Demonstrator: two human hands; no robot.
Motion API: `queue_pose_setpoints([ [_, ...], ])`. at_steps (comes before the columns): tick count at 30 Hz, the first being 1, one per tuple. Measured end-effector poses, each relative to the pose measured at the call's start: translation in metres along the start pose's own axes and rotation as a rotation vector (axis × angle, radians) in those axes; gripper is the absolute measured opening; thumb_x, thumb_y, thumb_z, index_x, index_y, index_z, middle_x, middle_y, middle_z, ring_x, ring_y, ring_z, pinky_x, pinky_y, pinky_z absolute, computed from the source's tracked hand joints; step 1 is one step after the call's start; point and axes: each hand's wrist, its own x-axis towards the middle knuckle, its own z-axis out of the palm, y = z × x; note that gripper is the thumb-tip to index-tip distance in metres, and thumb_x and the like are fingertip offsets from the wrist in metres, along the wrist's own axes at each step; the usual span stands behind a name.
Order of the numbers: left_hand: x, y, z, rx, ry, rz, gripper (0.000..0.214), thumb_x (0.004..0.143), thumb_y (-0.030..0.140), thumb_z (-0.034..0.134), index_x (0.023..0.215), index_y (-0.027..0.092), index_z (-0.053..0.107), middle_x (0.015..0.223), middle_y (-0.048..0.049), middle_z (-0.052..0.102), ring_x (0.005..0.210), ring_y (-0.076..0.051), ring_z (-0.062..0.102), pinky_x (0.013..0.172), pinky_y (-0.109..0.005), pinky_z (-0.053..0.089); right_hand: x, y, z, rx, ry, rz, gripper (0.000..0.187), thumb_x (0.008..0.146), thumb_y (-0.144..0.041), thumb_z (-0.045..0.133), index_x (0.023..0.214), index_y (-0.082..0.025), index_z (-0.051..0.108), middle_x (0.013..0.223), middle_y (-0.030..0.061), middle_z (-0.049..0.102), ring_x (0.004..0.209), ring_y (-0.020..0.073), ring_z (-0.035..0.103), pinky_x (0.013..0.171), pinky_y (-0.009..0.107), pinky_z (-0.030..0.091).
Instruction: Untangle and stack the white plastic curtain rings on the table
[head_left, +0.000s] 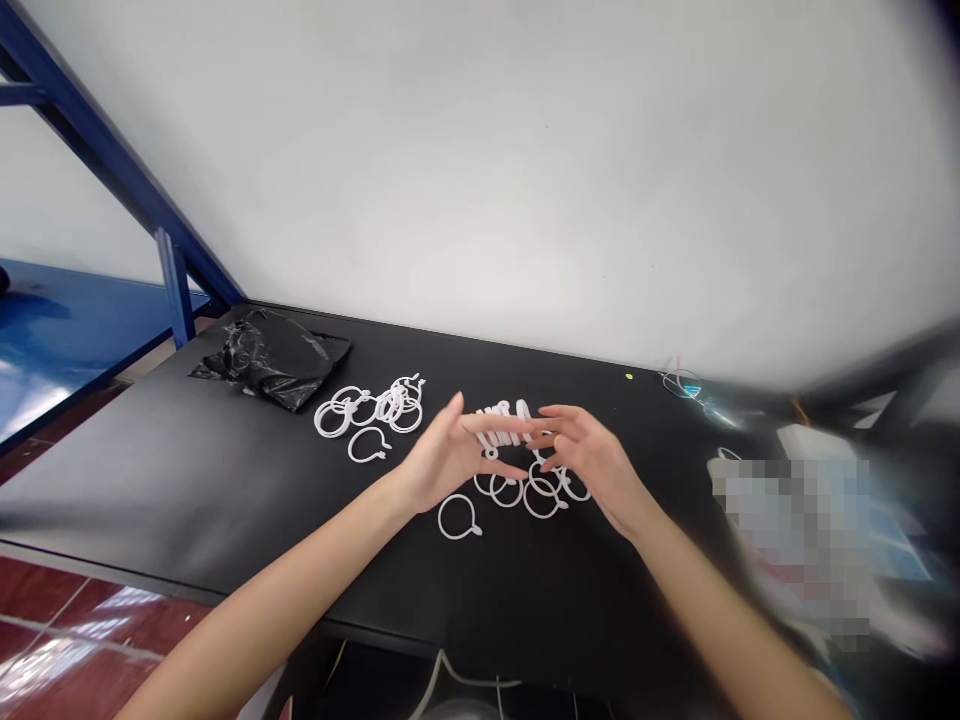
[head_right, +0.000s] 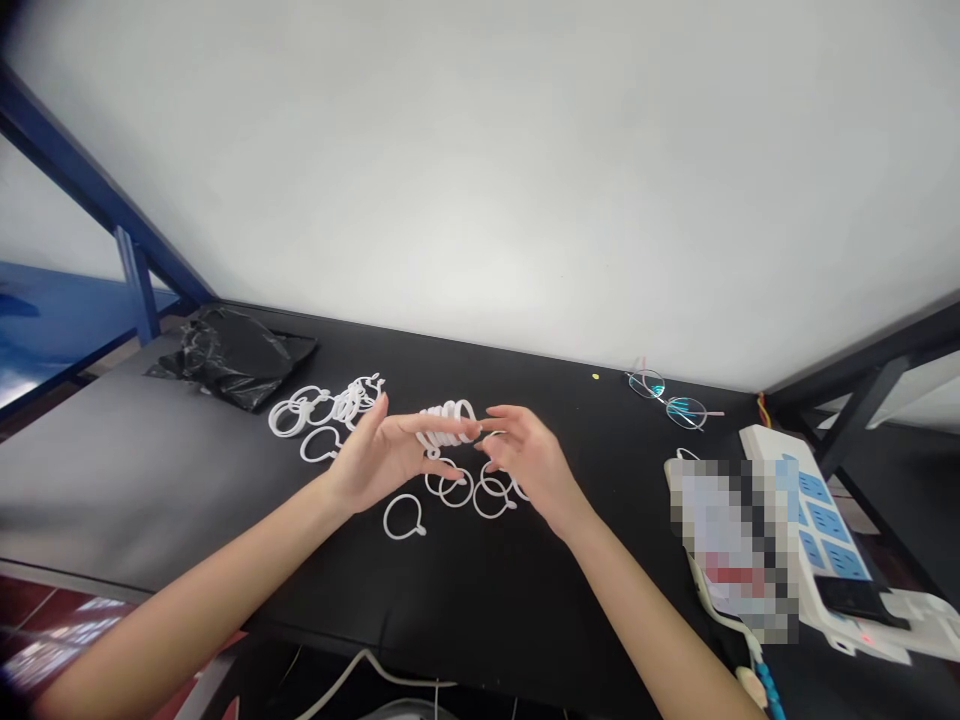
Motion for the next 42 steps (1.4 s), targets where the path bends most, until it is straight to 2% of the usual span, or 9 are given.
queue_pose_setpoints([
  [3,-0.002,-0.004,0.009,0.183,-0.126,0.019,0.068,0.089,0.068,0.041,0.112,0.012,0.072,0.131,-0.0197,0.059,0.122,-0.039,0.051,0.094,-0.053,0.048,-0.003,-0.004,0.01,0.052,-0.218,0.106,0.064,0.069,-0.036,0.082,0.126,-0.027,0.052,0.113,0.0062,0.065,0.098,0.0217,0.066,0.08,0.036,0.055],
  [7,-0.003,-0.002,0.021,0.318,-0.25,0.01,0.075,0.085,0.074,0.039,0.115,0.013,0.071,0.134,-0.0192,0.058,0.122,-0.04,0.052,0.1,-0.054,0.045,-0.008,-0.009,0.023,-0.04,-0.215,0.087,0.071,0.066,-0.024,0.084,0.129,-0.033,0.051,0.097,-0.001,0.066,0.081,0.0167,0.064,0.072,0.032,0.054],
  [12,-0.003,0.006,0.022,0.288,-0.322,-0.059,0.076,0.086,0.075,0.032,0.121,0.018,0.068,0.136,-0.0158,0.057,0.121,-0.039,0.052,0.064,-0.036,0.058,-0.01,-0.006,0.024,-0.185,-0.137,-0.043,0.046,0.07,-0.024,0.08,0.113,-0.028,0.063,0.088,0.0004,0.066,0.076,0.0182,0.062,0.067,0.032,0.052],
  [16,-0.003,0.006,0.017,0.298,-0.311,-0.026,0.08,0.086,0.075,0.033,0.115,0.011,0.071,0.124,-0.0212,0.063,0.112,-0.037,0.057,0.061,-0.036,0.058,-0.008,0.0,0.022,-0.188,-0.046,-0.114,0.032,0.073,-0.028,0.076,0.105,-0.025,0.068,0.085,0.0016,0.067,0.068,0.017,0.06,0.059,0.03,0.047],
  [21,-0.007,0.004,0.019,0.5,-0.206,0.096,0.066,0.093,0.063,0.037,0.104,0.01,0.075,0.109,-0.0185,0.071,0.104,-0.032,0.065,0.095,-0.046,0.05,-0.001,0.005,0.021,0.097,-0.052,0.133,0.029,0.069,-0.03,0.077,0.097,-0.022,0.07,0.073,-0.0009,0.066,0.063,0.0145,0.057,0.06,0.028,0.045],
  [25,-0.012,-0.004,0.023,0.822,-0.107,0.312,0.048,0.093,0.052,0.048,0.103,0.013,0.074,0.098,-0.0141,0.075,0.093,-0.027,0.069,0.087,-0.039,0.052,-0.001,0.0,0.02,0.458,-0.085,0.328,0.029,0.079,-0.048,0.065,0.08,-0.019,0.07,0.062,0.0,0.062,0.06,0.0161,0.057,0.065,0.031,0.048],
  [31,-0.013,-0.02,0.021,1.011,-0.166,0.361,0.037,0.087,0.045,0.06,0.102,0.014,0.073,0.097,-0.0137,0.074,0.088,-0.026,0.068,0.079,-0.036,0.053,-0.009,-0.011,0.02,0.493,-0.282,0.261,0.051,0.079,-0.054,0.068,0.117,-0.02,0.065,0.114,0.0105,0.07,0.108,0.0256,0.064,0.096,0.04,0.046],
  [39,-0.009,-0.021,0.025,1.077,-0.106,0.287,0.013,0.085,0.028,0.058,0.078,0.017,0.058,0.083,-0.0066,0.065,0.078,-0.018,0.059,0.075,-0.032,0.049,-0.008,0.005,0.033,0.494,0.025,0.292,0.026,0.072,-0.034,0.08,0.093,-0.023,0.071,0.086,0.0,0.069,0.079,0.0151,0.066,0.075,0.028,0.05],
  [42,-0.009,-0.025,0.026,1.092,-0.061,0.247,0.015,0.085,0.023,0.055,0.099,0.018,0.051,0.092,-0.0069,0.063,0.083,-0.019,0.058,0.077,-0.034,0.049,-0.005,0.008,0.036,0.537,0.084,0.305,0.026,0.07,-0.035,0.081,0.09,-0.021,0.072,0.081,-0.0005,0.068,0.078,0.0153,0.064,0.074,0.028,0.049],
])
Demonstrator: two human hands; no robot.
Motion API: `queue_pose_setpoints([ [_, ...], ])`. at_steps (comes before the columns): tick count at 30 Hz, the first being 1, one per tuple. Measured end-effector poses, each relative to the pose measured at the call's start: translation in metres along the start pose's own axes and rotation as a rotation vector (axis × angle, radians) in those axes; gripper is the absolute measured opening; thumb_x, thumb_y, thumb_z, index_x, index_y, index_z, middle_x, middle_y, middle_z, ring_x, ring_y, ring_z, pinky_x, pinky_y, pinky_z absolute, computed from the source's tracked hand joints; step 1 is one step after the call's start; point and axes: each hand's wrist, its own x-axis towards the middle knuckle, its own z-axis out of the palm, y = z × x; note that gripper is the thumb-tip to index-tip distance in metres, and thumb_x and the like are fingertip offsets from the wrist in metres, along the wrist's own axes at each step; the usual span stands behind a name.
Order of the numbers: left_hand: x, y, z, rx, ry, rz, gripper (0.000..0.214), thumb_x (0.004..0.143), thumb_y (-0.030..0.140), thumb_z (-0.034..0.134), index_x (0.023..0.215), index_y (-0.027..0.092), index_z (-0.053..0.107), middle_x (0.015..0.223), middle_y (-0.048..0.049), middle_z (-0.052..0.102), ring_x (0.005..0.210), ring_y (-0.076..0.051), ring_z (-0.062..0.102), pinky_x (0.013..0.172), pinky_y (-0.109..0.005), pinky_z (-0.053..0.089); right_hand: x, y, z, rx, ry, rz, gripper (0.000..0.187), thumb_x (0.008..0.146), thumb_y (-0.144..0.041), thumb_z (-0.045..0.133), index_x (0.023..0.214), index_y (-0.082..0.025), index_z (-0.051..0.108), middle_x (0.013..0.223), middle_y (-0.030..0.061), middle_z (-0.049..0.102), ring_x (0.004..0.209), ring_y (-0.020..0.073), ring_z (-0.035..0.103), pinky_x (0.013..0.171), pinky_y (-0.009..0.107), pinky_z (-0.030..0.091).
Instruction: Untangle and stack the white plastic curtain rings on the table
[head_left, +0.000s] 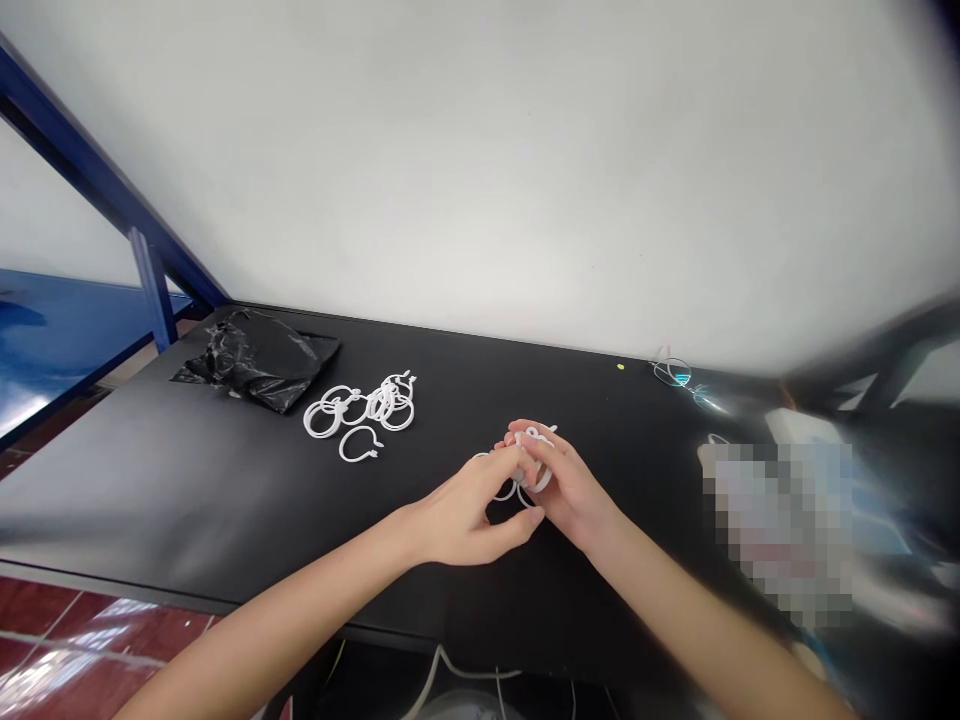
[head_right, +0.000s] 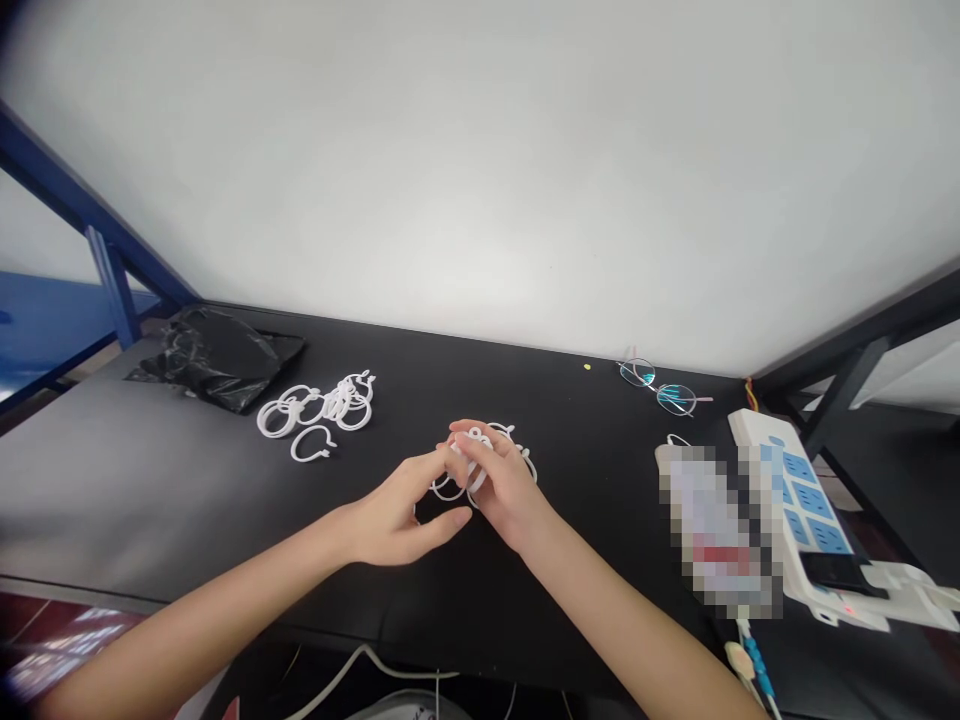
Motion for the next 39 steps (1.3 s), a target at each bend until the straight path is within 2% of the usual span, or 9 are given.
queue_pose_setpoints([
  [5,-0.002,0.0,0.009,-0.009,0.115,-0.114,0.042,0.097,0.027,0.043,0.136,0.019,0.03,0.112,-0.0113,0.061,0.098,-0.023,0.061,0.084,-0.037,0.049,0.002,0.0,0.001,0.078,0.076,0.054,0.027,0.071,-0.037,0.079,0.091,-0.02,0.072,0.077,-0.0003,0.067,0.071,0.0159,0.062,0.068,0.029,0.049],
  [13,0.0,-0.005,-0.001,0.418,0.294,0.049,0.028,0.095,0.021,0.046,0.122,0.019,0.046,0.117,-0.0133,0.059,0.106,-0.025,0.055,0.087,-0.041,0.048,0.011,-0.001,-0.007,0.299,0.083,0.157,0.013,0.082,-0.027,0.069,0.092,-0.019,0.069,0.081,0.0003,0.067,0.079,0.0157,0.067,0.078,0.029,0.054],
  [16,0.002,-0.007,-0.011,0.343,0.396,-0.11,0.019,0.095,0.021,0.044,0.112,0.019,0.05,0.11,-0.0105,0.059,0.102,-0.023,0.056,0.08,-0.037,0.049,0.012,-0.001,-0.006,0.358,0.075,0.192,0.009,0.087,-0.024,0.063,0.09,-0.017,0.069,0.081,0.0026,0.067,0.083,0.0166,0.069,0.08,0.03,0.057],
  [19,0.004,-0.011,-0.017,0.221,0.319,-0.286,0.012,0.093,0.025,0.047,0.103,0.019,0.052,0.102,-0.0079,0.057,0.096,-0.022,0.056,0.069,-0.032,0.048,0.011,-0.002,-0.001,0.395,0.124,0.235,0.012,0.091,-0.019,0.057,0.09,-0.016,0.069,0.079,0.0028,0.068,0.08,0.0152,0.07,0.08,0.03,0.058],
  [22,0.006,-0.018,-0.019,0.098,0.222,-0.325,0.023,0.087,0.026,0.057,0.11,0.021,0.052,0.113,-0.0089,0.056,0.106,-0.023,0.054,0.079,-0.035,0.051,0.009,0.0,0.005,0.388,0.137,0.26,0.016,0.092,-0.018,0.055,0.088,-0.013,0.07,0.077,0.0034,0.069,0.073,0.013,0.069,0.076,0.026,0.057],
  [26,0.008,-0.027,-0.024,0.031,0.079,-0.239,0.056,0.079,0.015,0.061,0.131,0.024,0.044,0.136,-0.0109,0.046,0.124,-0.026,0.046,0.098,-0.044,0.047,0.008,0.004,0.009,0.343,0.076,0.311,0.018,0.092,-0.016,0.054,0.087,-0.011,0.07,0.073,0.0038,0.068,0.071,0.0119,0.068,0.068,0.022,0.055],
  [30,0.011,-0.027,-0.03,0.09,-0.042,-0.148,0.067,0.074,0.008,0.06,0.136,0.027,0.041,0.137,-0.0096,0.048,0.121,-0.026,0.049,0.092,-0.041,0.051,0.007,0.005,0.013,0.288,0.016,0.371,0.017,0.091,-0.013,0.054,0.087,-0.011,0.069,0.073,0.0033,0.068,0.066,0.0109,0.065,0.065,0.022,0.054],
  [35,0.015,-0.016,-0.026,0.47,-0.078,0.192,0.053,0.084,0.005,0.054,0.134,0.02,0.045,0.131,-0.0124,0.056,0.115,-0.024,0.054,0.093,-0.04,0.05,0.009,0.006,0.017,0.291,0.03,0.4,0.017,0.085,-0.005,0.059,0.071,-0.014,0.061,0.067,-0.0028,0.06,0.062,0.0079,0.06,0.06,0.018,0.05],
  [39,0.015,-0.014,-0.025,0.74,-0.149,0.372,0.043,0.093,0.004,0.042,0.132,0.021,0.051,0.13,-0.012,0.061,0.115,-0.026,0.057,0.092,-0.042,0.049,0.007,0.007,0.016,0.222,-0.042,0.308,0.014,0.089,-0.011,0.056,0.078,-0.018,0.061,0.067,-0.0044,0.058,0.067,0.0098,0.062,0.067,0.022,0.052],
])
